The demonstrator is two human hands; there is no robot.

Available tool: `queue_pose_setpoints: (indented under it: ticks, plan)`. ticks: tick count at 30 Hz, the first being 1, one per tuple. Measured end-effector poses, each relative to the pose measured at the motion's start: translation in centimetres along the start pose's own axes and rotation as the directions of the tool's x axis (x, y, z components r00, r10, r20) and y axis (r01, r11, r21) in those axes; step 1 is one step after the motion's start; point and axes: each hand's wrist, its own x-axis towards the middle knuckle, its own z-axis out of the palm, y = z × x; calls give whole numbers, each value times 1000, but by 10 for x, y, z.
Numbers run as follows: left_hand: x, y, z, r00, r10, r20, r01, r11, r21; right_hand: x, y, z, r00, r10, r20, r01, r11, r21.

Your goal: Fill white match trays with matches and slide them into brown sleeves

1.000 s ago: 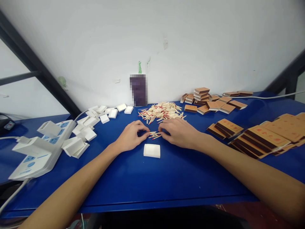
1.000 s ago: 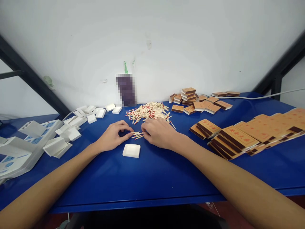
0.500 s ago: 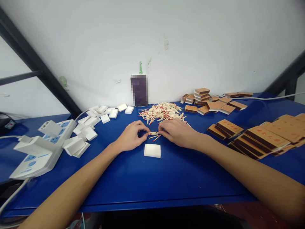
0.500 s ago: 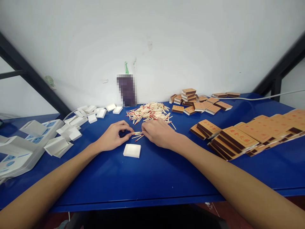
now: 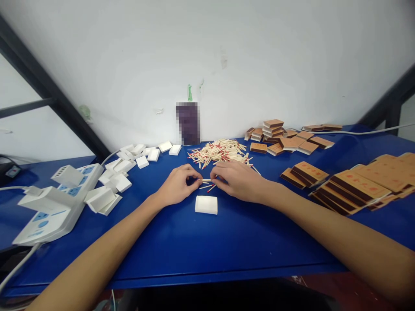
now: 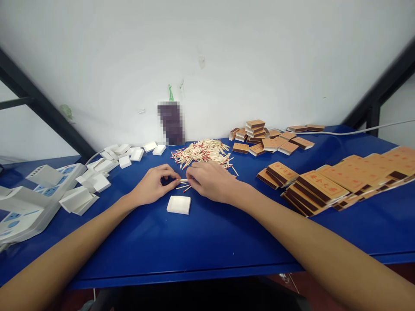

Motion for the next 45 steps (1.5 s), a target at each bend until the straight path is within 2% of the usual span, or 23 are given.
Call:
queue_pose_setpoints:
  ticks: [3,6,13,16,21,25,28,30,35,39,42,45]
  plan:
    - [0,-1,0,1000,9,-5,-9,999,34,-4,2,-2,995,-92,30,92,996,6]
    - [0,-3,-2,1000,2,-5,-1,997,83,-6,3,-2,990,-112,81,114,993,-20]
    - [-2,-2,-6,1000,-26,3,25,991,128,-9,9,-14,985,56,164,-38,993,-111]
    - [-4,4,-6,999,11,46,-14,998,61,-9,10,-15,987,83,139,-64,988,-141]
    - [-6,16,-4,991,68,112,-61,996,-68,-5,4,-5,995,47,82,-37,992,-124]
    - [-6,18,-2,993,81,90,-71,992,-103,-4,1,6,999,-17,50,22,994,-103]
    - [-4,12,-1,999,37,-9,-38,996,-76,-3,1,13,999,-45,24,47,996,-75]
    - [-3,7,-1,999,33,-33,-33,999,-14,-2,2,16,998,-62,5,63,997,-48]
    - [-1,2,0,1000,-4,18,3,998,68,-1,4,17,998,-65,-14,65,998,-6]
    - [0,3,1,999,-42,24,40,996,75,0,4,13,1000,-2,-18,2,1000,-10]
    - [-1,3,0,1000,-7,28,7,1000,30,3,2,13,998,47,-38,-48,999,-24]
    - [-2,3,-2,995,86,60,-86,996,9,7,-1,14,997,34,-65,-36,999,-30]
